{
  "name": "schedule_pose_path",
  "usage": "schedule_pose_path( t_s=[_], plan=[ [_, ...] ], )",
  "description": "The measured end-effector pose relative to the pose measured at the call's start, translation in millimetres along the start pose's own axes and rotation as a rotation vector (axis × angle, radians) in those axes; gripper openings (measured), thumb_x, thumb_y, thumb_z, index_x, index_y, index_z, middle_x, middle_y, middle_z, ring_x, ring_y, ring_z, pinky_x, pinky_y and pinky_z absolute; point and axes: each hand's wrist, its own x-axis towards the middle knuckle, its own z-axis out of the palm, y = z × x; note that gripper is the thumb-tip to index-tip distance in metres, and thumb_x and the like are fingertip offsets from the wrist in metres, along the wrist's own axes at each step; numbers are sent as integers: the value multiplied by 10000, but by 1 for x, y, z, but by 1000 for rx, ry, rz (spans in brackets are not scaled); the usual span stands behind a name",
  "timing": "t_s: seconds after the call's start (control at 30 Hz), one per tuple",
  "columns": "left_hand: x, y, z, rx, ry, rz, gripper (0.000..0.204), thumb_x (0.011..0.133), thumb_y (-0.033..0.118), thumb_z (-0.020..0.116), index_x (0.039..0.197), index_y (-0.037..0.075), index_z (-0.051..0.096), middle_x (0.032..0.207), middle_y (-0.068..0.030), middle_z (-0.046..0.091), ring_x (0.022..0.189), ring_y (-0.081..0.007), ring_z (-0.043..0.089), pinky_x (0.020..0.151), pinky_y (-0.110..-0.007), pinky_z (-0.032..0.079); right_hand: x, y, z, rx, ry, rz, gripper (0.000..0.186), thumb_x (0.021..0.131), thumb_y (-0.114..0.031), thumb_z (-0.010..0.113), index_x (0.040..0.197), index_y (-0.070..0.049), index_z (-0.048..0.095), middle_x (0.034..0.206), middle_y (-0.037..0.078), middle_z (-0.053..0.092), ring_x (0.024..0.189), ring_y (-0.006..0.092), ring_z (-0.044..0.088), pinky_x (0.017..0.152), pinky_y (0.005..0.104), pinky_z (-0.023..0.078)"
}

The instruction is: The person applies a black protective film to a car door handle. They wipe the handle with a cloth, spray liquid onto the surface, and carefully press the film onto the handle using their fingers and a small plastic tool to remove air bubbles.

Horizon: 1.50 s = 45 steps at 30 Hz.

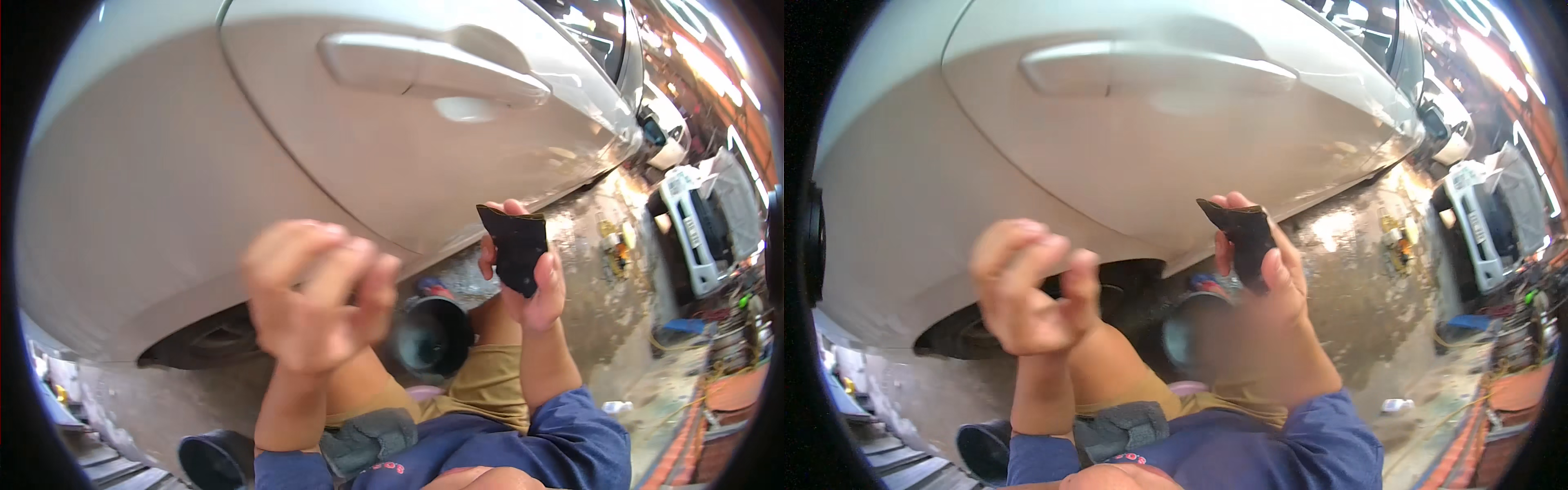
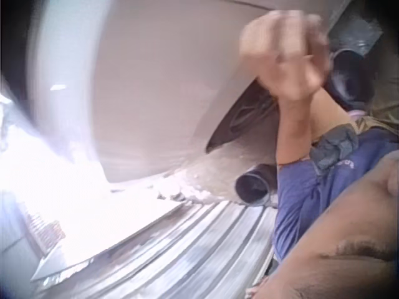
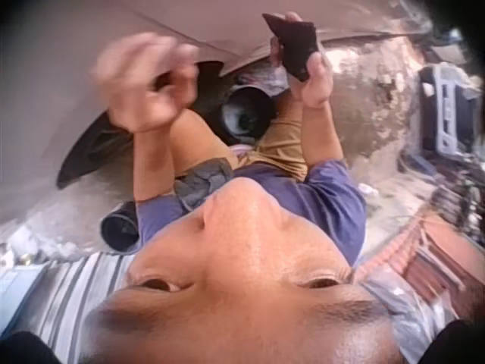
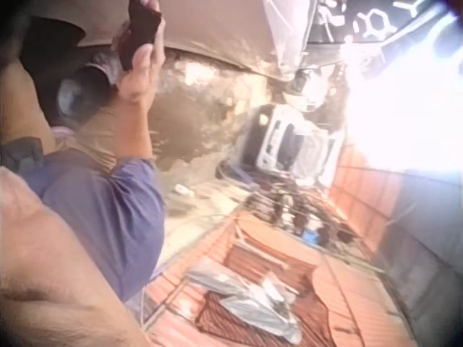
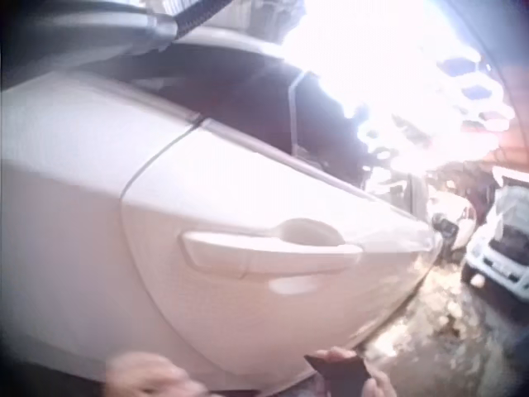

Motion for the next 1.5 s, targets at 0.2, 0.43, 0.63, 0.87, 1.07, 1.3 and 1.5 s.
schedule_pose_path(
  t_s=[0.2, 0.43, 0.63, 0.87, 1.07, 1.3, 1.5],
  plan=[
    [59, 19, 8, 263, -32, 145, 231, 841, 182, 838, 1004, 70, 718, 1084, -129, 653, 988, -320, 643, 848, -406, 537, 56, -47, -39, -277, 91, -363, 135, 1068, -43, 555, 1182, 27, 573, 1064, 201, 739, 1032, 240, 718, 931, 331, 533],
    [119, 3, 26, 543, -281, 213, 342, 907, 358, 769, 1051, 48, 758, 1335, -218, 606, 1292, -388, 550, 1123, -497, 379, 92, -48, -24, -449, 83, -454, 304, 887, -28, 814, 1129, 10, 634, 1025, 41, 668, 921, 103, 629, 816, 245, 525],
    [160, 23, 26, 656, -958, 134, 599, 1091, 514, 453, 1098, -19, 725, 1567, -338, 426, 1504, -460, 371, 1206, -513, 278, 56, 15, 29, -74, -33, -138, 258, 849, -13, 757, 1093, 18, 680, 976, 57, 660, 915, 120, 620, 841, 262, 488],
    [190, 39, 42, 692, -1205, 207, 631, 1089, 525, 439, 843, -36, 586, 1524, -425, 358, 1514, -475, 297, 1181, -469, 275, 31, 64, 93, 366, 154, -121, 254, 873, 48, 738, 1097, -1, 627, 971, 114, 706, 819, 195, 720, 679, 295, 564],
    [201, 40, 25, 713, -1242, 15, 715, 1046, 600, 446, 931, -41, 742, 1655, -337, 215, 1580, -423, 193, 1278, -565, 70, 29, 75, 130, 358, 186, -376, 355, 789, 78, 647, 1120, -49, 639, 1094, 130, 637, 752, 315, 719, 595, 399, 593],
    [232, 44, 22, 674, -1355, -34, 697, 1032, 598, 487, 1189, -23, 762, 1696, -257, 188, 1583, -401, 207, 1291, -547, 66, 57, 49, 143, 304, 270, -417, 583, 727, 62, 684, 1306, -2, 655, 1223, 189, 609, 719, 274, 702, 590, 356, 595],
    [239, 53, 9, 688, -1335, -211, 727, 1045, 607, 466, 1267, -36, 723, 1701, -280, 162, 1586, -398, 199, 1279, -509, 125, 71, 41, 177, 278, 270, -454, 581, 770, 38, 644, 1350, 54, 616, 1257, 198, 560, 697, 268, 708, 555, 353, 596]
  ],
)
